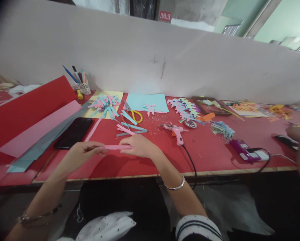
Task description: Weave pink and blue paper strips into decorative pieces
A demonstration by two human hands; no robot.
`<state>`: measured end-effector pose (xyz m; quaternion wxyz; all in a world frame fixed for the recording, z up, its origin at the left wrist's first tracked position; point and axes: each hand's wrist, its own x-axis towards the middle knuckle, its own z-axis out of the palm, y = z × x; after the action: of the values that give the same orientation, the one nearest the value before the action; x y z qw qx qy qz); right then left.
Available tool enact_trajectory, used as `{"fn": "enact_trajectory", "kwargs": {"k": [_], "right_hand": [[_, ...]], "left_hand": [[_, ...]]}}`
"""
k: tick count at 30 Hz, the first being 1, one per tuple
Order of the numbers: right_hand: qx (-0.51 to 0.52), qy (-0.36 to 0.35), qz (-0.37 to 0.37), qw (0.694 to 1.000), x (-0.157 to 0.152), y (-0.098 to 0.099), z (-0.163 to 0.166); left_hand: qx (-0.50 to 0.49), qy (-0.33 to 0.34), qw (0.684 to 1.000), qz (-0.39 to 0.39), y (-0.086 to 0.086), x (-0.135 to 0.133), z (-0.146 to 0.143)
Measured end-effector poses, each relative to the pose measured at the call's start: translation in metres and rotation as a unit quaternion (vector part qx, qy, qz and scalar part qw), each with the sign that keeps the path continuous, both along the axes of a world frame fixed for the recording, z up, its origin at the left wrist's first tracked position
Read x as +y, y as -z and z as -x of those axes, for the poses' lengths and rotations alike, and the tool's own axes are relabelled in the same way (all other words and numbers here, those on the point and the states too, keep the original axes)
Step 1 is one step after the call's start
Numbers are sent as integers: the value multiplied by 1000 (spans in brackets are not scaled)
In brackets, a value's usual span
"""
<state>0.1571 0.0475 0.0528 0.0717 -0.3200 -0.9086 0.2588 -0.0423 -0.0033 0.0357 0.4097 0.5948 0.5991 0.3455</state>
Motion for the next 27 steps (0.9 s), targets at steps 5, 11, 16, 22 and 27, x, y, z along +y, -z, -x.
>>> {"fn": "enact_trajectory", "kwargs": {"k": [5,11,16,22,27], "right_hand": [[17,-2,11,1000,3,0,-8],[100,38,145,984,4,5,-20],[195,116,214,950,3,9,-26],[275,168,239,916,7,20,-27],[303,179,225,908,9,29,-25]], "left_hand": [[5,1,1000,1,3,1,10],[14,-27,1000,-6,11,1,19],[-15,-52,999,-3,11,-1,20],[-32,-87,996,2,11,-2,20],[-42,-119,992,-10,11,-4,16]]}}
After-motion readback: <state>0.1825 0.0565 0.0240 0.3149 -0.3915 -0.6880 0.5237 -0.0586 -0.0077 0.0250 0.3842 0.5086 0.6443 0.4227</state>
